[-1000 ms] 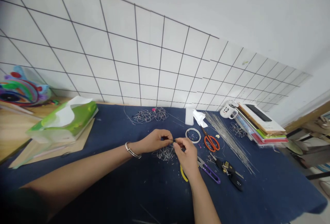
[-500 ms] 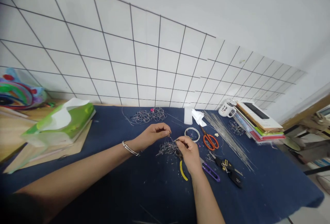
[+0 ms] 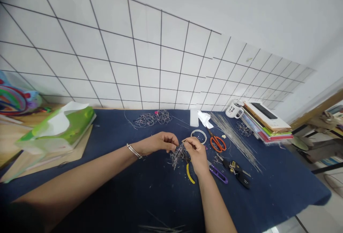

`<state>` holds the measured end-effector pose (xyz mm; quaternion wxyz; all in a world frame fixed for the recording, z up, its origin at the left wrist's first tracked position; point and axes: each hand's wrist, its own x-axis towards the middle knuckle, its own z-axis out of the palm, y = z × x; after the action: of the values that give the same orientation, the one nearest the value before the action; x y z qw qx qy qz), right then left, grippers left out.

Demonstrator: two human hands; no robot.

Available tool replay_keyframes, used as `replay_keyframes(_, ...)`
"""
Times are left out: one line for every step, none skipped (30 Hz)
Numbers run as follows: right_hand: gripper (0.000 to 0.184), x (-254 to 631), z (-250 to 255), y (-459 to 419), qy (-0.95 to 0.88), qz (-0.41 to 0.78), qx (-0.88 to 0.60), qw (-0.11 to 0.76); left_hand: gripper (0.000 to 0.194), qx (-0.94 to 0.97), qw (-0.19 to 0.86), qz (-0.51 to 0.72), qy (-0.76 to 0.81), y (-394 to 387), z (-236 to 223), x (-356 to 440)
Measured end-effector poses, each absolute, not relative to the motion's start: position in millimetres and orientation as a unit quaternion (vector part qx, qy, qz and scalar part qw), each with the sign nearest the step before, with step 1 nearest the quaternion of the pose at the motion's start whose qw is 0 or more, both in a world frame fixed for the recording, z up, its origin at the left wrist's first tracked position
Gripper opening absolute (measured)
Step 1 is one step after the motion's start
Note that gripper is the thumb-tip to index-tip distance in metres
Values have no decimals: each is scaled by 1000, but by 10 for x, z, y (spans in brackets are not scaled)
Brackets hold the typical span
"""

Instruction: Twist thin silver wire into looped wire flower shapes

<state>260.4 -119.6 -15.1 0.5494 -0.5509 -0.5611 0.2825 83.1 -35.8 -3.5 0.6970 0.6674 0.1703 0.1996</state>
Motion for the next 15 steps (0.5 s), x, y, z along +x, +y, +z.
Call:
replay_keyframes(15,2594,-143,-1200,-564,281,-553,545,18,665,696,208,171,-355,-42,833)
replay_keyframes(15,2586,-136,-1203,-566,281,-554,542,16,663,696,217,172,-352,-49,834)
replay_keyframes(15,2580,-133,-1204,-567,282,-554,541,15,660,696,222,173,-349,-55,835)
replay_keyframes(15,2576,-132,-1204,-567,283,-553,541,13,659,696,225,174,-346,-60,835)
replay_keyframes(15,2574,-135,-1202,-566,284,-551,543,13,658,696,227,177,-343,-65,835)
replay_keyframes(15,2575,-141,-1199,-563,285,-550,547,12,658,695,228,179,-340,-67,833)
replay_keyframes(16,2577,-149,-1194,-559,287,-548,552,12,658,692,233,182,-338,-69,832)
replay_keyframes(16,2581,-157,-1190,-554,288,-547,558,12,659,689,239,184,-336,-68,829)
replay_keyframes(16,2585,-164,-1186,-550,289,-545,562,12,659,686,247,186,-334,-66,827)
replay_keyframes(16,2590,-170,-1183,-548,289,-544,565,12,658,684,254,186,-333,-63,825)
replay_keyframes(15,2595,-172,-1181,-548,289,-544,566,12,657,684,258,185,-333,-59,824)
replay_keyframes(15,2600,-172,-1181,-549,288,-544,565,12,655,686,260,184,-333,-55,824)
replay_keyframes(15,2603,-170,-1181,-551,287,-546,562,12,652,689,259,183,-333,-54,826)
replay_keyframes(16,2604,-167,-1182,-553,286,-548,559,12,648,693,259,182,-334,-54,829)
replay_keyframes(16,2604,-163,-1183,-554,285,-550,557,12,642,697,263,182,-335,-58,835)
